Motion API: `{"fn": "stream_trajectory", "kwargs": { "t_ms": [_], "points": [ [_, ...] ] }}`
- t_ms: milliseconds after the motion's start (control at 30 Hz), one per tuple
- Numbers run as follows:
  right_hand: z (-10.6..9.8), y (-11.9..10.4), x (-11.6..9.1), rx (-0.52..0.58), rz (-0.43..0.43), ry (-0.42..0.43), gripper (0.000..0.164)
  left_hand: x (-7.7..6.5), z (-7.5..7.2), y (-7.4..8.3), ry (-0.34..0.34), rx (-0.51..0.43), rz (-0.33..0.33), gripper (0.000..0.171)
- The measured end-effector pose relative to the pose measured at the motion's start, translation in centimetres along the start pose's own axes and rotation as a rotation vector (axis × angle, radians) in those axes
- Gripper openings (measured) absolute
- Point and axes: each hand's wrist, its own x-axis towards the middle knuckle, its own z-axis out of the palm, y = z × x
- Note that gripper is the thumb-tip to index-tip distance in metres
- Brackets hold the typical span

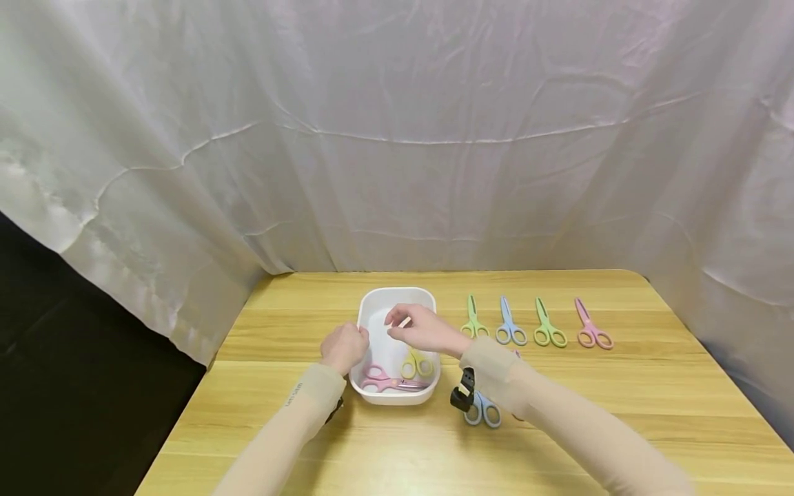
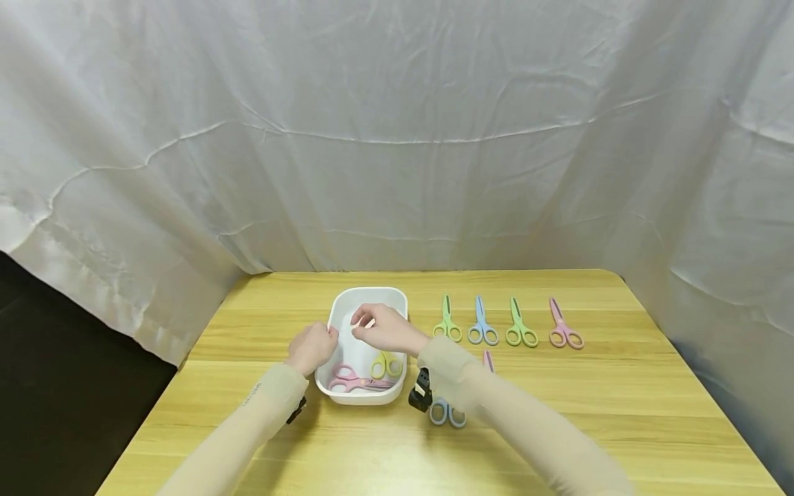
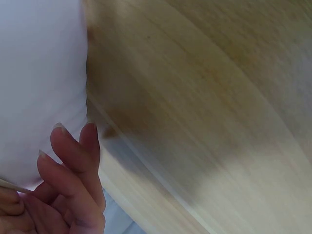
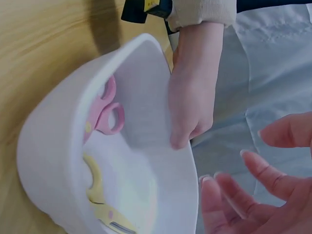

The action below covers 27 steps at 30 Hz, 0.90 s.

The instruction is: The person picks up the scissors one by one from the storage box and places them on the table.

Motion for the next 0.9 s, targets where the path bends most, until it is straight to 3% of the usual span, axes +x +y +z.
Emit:
{"fn": "stream_trajectory", "kwargs": {
  "t_ms": [433, 900],
  "points": [
    [1.3, 0.8, 2.8, 0.02, 0.193, 0.109, 0.037, 0.0, 0.0, 0.1, 0.0, 0.006, -0.006, 0.038],
    [2.7, 3.0, 3.7, -0.021, 0.409, -0.002, 0.059, -0.2, 0.0, 0.1, -0.003, 0.011, -0.012, 0.04]
  ]
}}
